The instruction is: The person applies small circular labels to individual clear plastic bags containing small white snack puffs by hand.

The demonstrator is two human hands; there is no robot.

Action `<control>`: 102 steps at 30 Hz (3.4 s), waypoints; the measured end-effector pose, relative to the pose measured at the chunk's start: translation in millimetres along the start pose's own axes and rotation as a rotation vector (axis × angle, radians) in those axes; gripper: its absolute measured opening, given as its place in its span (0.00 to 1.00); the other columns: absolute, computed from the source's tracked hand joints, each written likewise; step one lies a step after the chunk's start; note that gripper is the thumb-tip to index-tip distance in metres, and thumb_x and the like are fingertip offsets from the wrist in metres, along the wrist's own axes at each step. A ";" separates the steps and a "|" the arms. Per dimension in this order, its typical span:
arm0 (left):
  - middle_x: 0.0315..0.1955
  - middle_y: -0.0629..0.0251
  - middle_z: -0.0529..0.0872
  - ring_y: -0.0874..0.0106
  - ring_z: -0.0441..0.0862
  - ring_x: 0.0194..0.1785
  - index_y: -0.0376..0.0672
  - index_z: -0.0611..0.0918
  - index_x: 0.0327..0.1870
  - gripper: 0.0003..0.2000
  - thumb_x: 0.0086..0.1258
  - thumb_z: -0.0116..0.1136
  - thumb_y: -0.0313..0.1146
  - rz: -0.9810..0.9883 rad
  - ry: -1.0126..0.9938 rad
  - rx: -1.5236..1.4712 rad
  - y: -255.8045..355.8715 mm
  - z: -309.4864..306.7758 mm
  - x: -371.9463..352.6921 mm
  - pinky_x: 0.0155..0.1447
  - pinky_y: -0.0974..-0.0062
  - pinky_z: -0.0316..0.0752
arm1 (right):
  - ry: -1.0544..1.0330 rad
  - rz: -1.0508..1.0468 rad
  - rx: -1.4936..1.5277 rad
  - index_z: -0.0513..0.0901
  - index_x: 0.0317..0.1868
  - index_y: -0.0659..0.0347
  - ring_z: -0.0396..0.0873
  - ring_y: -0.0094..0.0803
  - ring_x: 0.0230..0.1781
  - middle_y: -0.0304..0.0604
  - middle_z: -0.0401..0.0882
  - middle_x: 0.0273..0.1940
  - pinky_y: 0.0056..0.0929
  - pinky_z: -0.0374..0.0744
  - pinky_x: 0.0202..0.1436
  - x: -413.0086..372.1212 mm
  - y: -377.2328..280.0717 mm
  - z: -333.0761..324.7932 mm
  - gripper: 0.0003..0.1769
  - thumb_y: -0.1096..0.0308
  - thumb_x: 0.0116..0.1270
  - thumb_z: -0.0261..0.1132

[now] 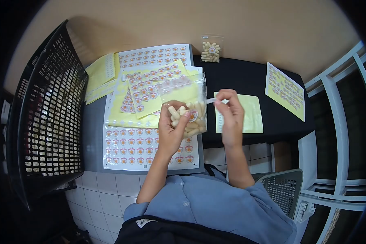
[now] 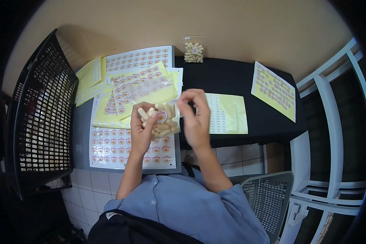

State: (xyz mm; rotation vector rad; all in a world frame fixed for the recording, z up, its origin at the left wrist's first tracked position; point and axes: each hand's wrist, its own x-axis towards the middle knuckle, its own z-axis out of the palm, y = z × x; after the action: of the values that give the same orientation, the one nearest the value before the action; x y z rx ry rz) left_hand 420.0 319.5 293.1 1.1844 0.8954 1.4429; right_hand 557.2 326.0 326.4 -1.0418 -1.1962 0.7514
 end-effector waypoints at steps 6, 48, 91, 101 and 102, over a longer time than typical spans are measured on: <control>0.40 0.58 0.75 0.74 0.74 0.42 0.35 0.65 0.49 0.18 0.58 0.53 0.23 0.171 0.052 0.165 -3.9 -7.9 -4.8 0.43 0.78 0.71 | -0.027 -0.105 -0.219 0.78 0.26 0.59 0.61 0.32 0.41 0.38 0.67 0.35 0.31 0.56 0.48 -9.0 -11.4 56.7 0.05 0.67 0.49 0.62; 0.45 0.51 0.73 0.65 0.74 0.47 0.37 0.56 0.57 0.30 0.52 0.55 0.23 0.227 -0.031 0.213 -4.2 -16.9 -1.0 0.48 0.72 0.70 | 0.064 -0.181 -0.413 0.71 0.22 0.60 0.63 0.32 0.37 0.39 0.67 0.32 0.28 0.63 0.40 -9.1 1.7 77.6 0.13 0.67 0.44 0.68; 0.48 0.57 0.69 0.69 0.68 0.52 0.38 0.59 0.57 0.22 0.61 0.46 0.22 0.131 0.567 0.476 10.1 -59.7 -19.8 0.55 0.75 0.64 | 0.003 0.125 -0.293 0.76 0.40 0.67 0.77 0.27 0.32 0.45 0.79 0.33 0.25 0.75 0.39 200.0 262.2 -50.2 0.24 0.66 0.41 0.73; 0.48 0.58 0.69 0.70 0.69 0.51 0.38 0.59 0.58 0.21 0.63 0.45 0.26 0.135 0.594 0.472 2.9 -86.5 -37.4 0.49 0.76 0.68 | 0.081 0.049 -0.495 0.74 0.41 0.67 0.77 0.38 0.37 0.49 0.75 0.38 0.29 0.75 0.40 193.5 268.1 -50.6 0.28 0.58 0.43 0.71; 0.48 0.58 0.69 0.70 0.69 0.51 0.38 0.59 0.58 0.22 0.63 0.45 0.26 0.146 0.574 0.476 5.9 -92.7 -40.1 0.49 0.77 0.68 | 0.165 -0.034 -0.633 0.74 0.41 0.67 0.76 0.40 0.37 0.50 0.75 0.39 0.29 0.75 0.40 191.4 266.8 -52.1 0.25 0.59 0.45 0.69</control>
State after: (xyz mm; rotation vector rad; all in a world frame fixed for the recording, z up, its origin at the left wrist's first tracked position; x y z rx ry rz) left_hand 328.6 284.4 268.1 1.2046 1.6452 1.7891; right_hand 667.9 583.4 147.6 -1.5614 -1.3349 0.2438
